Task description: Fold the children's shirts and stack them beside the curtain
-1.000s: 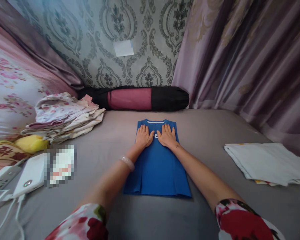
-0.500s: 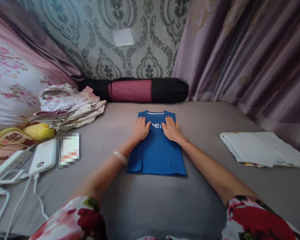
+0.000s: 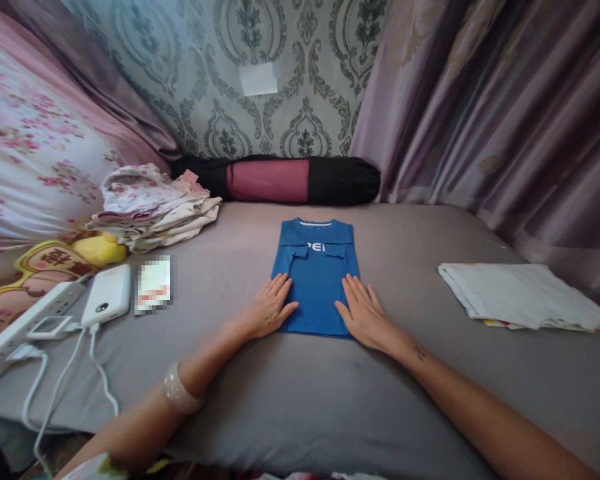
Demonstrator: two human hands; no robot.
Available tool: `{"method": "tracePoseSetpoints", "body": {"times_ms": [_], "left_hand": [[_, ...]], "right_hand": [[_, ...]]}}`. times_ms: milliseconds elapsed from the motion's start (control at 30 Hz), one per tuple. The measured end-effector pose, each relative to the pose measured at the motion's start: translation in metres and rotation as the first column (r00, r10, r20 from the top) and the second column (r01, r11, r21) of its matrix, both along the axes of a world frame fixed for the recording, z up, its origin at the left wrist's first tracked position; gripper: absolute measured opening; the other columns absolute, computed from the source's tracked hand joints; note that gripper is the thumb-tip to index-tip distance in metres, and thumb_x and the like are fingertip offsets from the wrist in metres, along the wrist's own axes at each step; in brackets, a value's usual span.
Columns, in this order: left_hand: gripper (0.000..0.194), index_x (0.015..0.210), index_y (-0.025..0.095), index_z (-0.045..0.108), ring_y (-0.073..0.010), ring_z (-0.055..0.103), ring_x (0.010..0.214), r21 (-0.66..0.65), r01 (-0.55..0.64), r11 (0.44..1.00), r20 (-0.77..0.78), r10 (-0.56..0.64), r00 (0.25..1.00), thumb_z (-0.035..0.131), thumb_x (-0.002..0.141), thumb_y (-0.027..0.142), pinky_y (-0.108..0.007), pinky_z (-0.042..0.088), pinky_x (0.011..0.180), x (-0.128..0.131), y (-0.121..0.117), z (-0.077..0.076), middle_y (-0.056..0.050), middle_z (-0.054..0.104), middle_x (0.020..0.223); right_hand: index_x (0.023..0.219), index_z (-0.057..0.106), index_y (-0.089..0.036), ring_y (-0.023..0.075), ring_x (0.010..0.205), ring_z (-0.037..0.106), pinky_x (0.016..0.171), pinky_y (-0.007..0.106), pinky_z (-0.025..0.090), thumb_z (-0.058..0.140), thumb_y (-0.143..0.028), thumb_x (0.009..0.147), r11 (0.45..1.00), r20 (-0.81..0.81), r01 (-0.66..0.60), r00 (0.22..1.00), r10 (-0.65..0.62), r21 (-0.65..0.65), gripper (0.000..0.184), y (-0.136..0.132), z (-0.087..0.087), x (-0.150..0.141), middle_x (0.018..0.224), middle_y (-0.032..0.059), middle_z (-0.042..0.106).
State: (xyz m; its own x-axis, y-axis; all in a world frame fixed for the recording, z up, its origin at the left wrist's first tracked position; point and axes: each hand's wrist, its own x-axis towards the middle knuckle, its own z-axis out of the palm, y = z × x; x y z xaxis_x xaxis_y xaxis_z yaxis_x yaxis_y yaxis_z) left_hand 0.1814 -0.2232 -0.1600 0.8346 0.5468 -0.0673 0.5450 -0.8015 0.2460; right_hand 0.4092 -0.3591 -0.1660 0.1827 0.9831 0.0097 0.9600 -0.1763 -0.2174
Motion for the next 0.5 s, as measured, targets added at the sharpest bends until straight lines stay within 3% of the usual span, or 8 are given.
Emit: {"method": "tracePoseSetpoints", "body": {"times_ms": [267, 500], "left_hand": [[0.070, 0.149, 0.012, 0.022, -0.0252, 0.013, 0.144, 0.124, 0.009, 0.992, 0.040, -0.014, 0.999, 0.018, 0.095, 0.058, -0.045, 0.015, 0.117, -0.001, -0.001, -0.013, -0.013, 0.019, 0.155], [0.070, 0.148, 0.009, 0.024, -0.0239, 0.014, 0.144, 0.082, -0.008, 0.997, 0.068, 0.002, 0.998, 0.019, 0.096, 0.056, -0.043, 0.015, 0.118, -0.009, -0.018, 0.002, -0.014, 0.020, 0.155]], "right_hand": [[0.150, 0.021, -0.007, 0.0237, 0.144, 0.010, 0.117, 0.047, 0.011, 0.019, -0.050, 0.096, 1.000, 0.008, 0.011, 1.000, -0.012, 0.020, 0.069, -0.001, -0.004, -0.001, 0.156, 0.0118, 0.015], [0.149, 0.021, -0.008, 0.0236, 0.144, 0.011, 0.117, 0.048, 0.013, 0.018, -0.054, 0.097, 0.998, -0.016, -0.032, 0.999, 0.032, 0.048, 0.070, -0.020, 0.009, -0.016, 0.155, 0.0132, 0.017]]}}
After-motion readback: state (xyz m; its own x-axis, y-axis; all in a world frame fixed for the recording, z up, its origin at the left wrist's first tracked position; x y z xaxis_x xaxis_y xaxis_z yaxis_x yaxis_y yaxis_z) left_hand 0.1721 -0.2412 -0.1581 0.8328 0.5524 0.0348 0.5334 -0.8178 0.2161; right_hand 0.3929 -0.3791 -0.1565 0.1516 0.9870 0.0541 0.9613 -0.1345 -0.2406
